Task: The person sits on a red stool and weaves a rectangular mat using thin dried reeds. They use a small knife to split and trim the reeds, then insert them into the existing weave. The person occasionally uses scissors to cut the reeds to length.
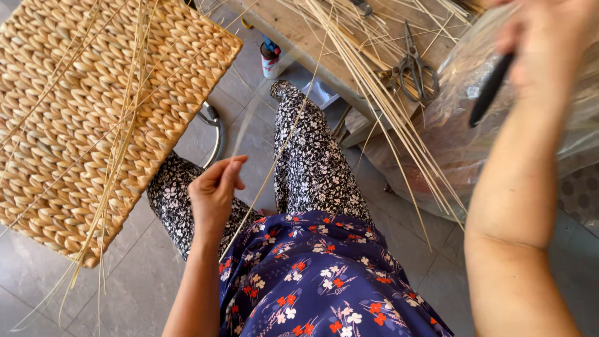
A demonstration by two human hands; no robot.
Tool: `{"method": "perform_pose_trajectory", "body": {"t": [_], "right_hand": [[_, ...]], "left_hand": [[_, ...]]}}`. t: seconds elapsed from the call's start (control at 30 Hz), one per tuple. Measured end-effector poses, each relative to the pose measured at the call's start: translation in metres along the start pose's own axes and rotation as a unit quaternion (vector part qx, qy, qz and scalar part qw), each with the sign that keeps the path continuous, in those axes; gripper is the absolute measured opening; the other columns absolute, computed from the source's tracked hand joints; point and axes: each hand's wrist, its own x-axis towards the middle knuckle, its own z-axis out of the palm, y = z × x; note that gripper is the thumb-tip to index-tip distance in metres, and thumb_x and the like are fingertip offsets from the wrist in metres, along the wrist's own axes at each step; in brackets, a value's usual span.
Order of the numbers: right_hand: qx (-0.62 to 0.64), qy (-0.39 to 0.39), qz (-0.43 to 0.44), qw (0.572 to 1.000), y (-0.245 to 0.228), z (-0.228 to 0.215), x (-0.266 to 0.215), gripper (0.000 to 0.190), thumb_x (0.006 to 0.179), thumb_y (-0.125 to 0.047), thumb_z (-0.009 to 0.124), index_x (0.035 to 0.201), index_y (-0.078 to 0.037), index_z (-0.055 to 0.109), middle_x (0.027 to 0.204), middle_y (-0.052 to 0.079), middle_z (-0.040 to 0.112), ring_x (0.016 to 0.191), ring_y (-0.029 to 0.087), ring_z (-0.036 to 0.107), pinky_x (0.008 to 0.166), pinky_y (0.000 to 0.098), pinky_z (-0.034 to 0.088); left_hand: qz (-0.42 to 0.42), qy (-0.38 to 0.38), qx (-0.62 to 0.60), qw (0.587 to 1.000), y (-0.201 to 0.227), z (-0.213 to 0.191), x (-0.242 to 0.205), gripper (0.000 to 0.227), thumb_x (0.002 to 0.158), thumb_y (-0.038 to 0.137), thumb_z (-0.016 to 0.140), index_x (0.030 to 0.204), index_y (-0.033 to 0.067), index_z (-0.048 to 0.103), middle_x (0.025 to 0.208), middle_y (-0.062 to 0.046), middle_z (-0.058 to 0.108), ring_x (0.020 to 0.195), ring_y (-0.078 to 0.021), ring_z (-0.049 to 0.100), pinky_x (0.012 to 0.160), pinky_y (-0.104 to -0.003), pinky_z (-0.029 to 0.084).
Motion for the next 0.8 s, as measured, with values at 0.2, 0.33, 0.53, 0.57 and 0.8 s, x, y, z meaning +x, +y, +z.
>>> {"method": "perform_pose_trajectory", "body": {"t": [0.2,0.33,0.53,0.57,0.8], "right_hand": [[-0.224,-0.133,0.261,0.929,0.132,0.039,-0.009,0.028,0.106,-0.03,0.059,0.124,-0.009,0.06,0.081,0.005,0.068,0.053,0.006,0.053,0.046,0.0218,0.043],[-0.138,-0.099,0.31,0.935,0.225,0.051,0.02,0.031,0.105,-0.013,0.061,0.128,0.003,0.05,0.082,0.006,0.063,0.054,0.01,0.052,0.043,0.0278,0.043],[-0.149,0.058,0.246,0.956,0.305,0.085,0.065,0.058,0.09,-0.007,0.069,0.142,-0.006,0.042,0.091,0.01,0.069,0.057,0.015,0.062,0.043,0.0325,0.051],[-0.189,0.068,0.229,0.952,0.313,0.09,0.07,0.056,0.089,-0.006,0.069,0.14,-0.005,0.045,0.093,0.012,0.069,0.063,0.018,0.063,0.049,0.0339,0.051],[-0.371,0.116,0.011,0.922,0.339,0.104,0.076,0.038,0.086,0.0,0.069,0.124,0.0,0.064,0.11,0.023,0.071,0.098,0.035,0.071,0.084,0.0413,0.055]], "left_hand": [[-0.129,0.003,-0.032,0.991,0.006,-0.015,0.005,0.029,0.103,0.025,0.062,0.118,0.0056,0.077,0.067,0.004,0.06,0.052,-0.001,0.041,0.046,-0.02,0.03],[-0.112,-0.019,-0.003,0.994,0.006,-0.016,0.001,0.031,0.103,0.026,0.06,0.121,0.006,0.076,0.068,0.004,0.062,0.055,-0.0013,0.044,0.048,-0.019,0.034],[-0.092,-0.03,0.013,0.995,0.002,-0.016,-0.006,0.033,0.105,0.024,0.057,0.126,0.0055,0.074,0.071,0.002,0.063,0.063,-0.0028,0.048,0.057,-0.019,0.041],[-0.089,-0.028,0.019,0.995,0.001,-0.017,-0.007,0.033,0.105,0.023,0.057,0.127,0.0055,0.074,0.072,0.002,0.064,0.064,-0.0035,0.049,0.058,-0.02,0.043],[-0.086,-0.004,-0.023,0.996,-0.001,-0.02,-0.009,0.033,0.104,0.017,0.055,0.132,0.0052,0.066,0.083,0.0,0.07,0.074,-0.0056,0.063,0.069,-0.019,0.052]]}}
